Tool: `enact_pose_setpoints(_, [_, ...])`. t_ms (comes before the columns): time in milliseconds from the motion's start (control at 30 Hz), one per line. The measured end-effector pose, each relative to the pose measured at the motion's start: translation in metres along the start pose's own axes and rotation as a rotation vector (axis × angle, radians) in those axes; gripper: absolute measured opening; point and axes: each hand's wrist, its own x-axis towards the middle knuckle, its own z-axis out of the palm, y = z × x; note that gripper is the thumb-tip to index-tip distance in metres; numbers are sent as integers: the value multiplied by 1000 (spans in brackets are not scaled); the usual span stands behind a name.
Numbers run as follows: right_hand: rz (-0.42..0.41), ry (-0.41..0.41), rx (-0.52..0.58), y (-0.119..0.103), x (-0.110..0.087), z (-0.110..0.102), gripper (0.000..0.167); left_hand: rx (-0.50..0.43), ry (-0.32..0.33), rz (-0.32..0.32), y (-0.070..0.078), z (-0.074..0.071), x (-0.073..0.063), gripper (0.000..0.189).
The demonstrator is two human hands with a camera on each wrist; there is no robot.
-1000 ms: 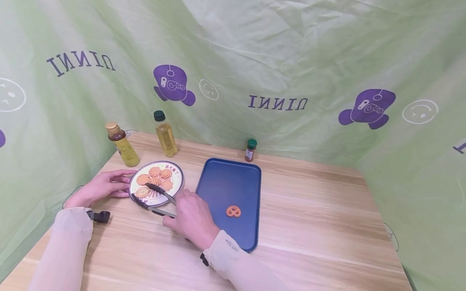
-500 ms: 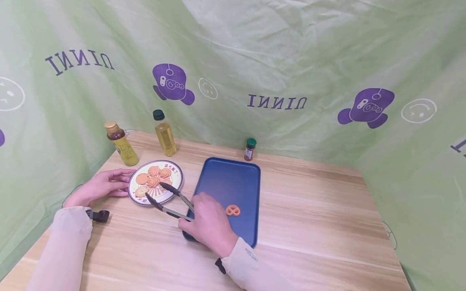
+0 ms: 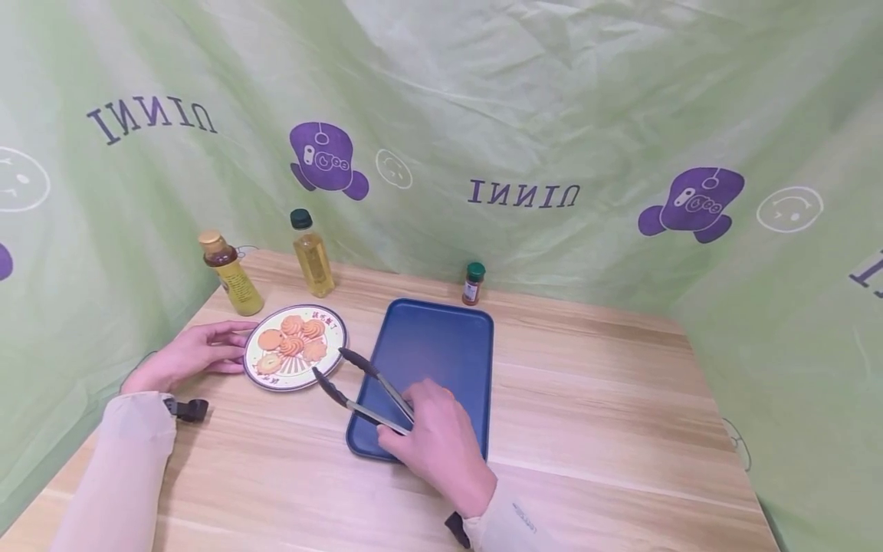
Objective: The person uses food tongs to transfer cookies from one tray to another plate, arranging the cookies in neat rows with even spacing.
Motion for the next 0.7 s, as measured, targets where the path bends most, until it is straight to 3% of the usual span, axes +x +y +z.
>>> enact_pose_setpoints(267, [82,73,-65,24,-30,-15,42,-12,-12,6,1,1,2,70])
enact_pose_setpoints(500, [229,34,-92,43,-54,-31,40,-3,-6,-1,0,0,1,70])
enact_pose_setpoints(700, [231,127,-119,63,-78,-36,37,21,6,-3,-1,0,0,69])
